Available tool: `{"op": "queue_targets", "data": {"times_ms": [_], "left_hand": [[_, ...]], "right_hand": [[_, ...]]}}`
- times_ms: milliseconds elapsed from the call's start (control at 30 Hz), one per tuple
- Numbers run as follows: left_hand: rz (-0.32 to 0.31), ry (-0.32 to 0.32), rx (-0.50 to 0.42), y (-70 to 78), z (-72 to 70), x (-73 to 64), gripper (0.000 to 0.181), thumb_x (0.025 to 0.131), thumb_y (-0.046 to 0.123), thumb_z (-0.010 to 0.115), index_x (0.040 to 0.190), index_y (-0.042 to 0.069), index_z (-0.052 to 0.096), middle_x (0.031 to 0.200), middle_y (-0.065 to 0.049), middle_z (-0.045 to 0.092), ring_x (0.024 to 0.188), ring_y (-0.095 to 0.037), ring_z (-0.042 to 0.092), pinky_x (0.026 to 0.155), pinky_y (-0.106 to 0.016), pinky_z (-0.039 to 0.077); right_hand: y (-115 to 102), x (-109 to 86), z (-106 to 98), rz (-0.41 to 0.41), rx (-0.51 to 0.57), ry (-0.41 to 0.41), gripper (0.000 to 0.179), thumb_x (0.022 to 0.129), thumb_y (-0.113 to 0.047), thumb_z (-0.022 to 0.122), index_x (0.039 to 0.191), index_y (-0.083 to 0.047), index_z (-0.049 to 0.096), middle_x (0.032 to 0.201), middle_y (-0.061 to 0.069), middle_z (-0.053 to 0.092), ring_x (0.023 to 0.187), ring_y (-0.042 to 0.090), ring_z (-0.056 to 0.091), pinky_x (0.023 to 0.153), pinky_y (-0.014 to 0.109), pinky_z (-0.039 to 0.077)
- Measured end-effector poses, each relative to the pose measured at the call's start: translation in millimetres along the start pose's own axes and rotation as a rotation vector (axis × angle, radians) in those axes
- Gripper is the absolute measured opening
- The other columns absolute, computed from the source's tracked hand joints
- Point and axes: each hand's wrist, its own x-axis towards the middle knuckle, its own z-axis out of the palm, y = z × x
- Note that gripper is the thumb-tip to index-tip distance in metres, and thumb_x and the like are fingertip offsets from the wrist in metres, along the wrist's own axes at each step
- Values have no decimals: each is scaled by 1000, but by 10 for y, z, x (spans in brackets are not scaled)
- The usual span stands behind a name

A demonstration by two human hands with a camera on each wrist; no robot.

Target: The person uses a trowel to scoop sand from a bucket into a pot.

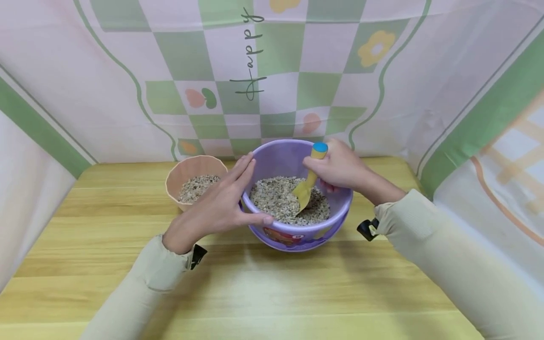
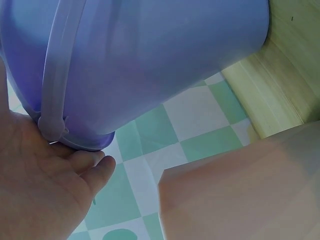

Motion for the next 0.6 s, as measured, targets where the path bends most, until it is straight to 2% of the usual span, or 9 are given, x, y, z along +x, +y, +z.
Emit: {"op": "queue_targets", "data": {"times_ms": [200, 433, 600], "left_hand": [[-1, 5, 0, -8, 3, -7, 129, 73, 84, 60, 159, 3, 11, 166, -7, -4, 152, -21, 2, 118, -43, 22], [2, 5, 2, -10, 8, -1, 129, 73, 85, 59, 159, 3, 10, 166, -7, -4, 152, -21, 2, 118, -42, 22], [-7, -3, 0, 1, 6, 2, 130, 72, 86, 59, 159, 3, 10, 166, -6, -5, 152, -21, 2, 119, -42, 22]], "right_hand": [[-22, -1, 26, -8, 5, 24, 43, 99, -28, 58, 64, -3, 64, 51, 11, 59, 36, 23, 53, 36, 37, 47], [-93, 47, 118, 24, 107, 2, 39, 98, -25, 58, 73, 3, 67, 53, 14, 61, 37, 22, 54, 37, 36, 48], [-102, 55, 131, 8, 108, -6, 39, 99, -24, 58, 75, 5, 67, 53, 14, 61, 37, 22, 55, 37, 35, 48]]}}
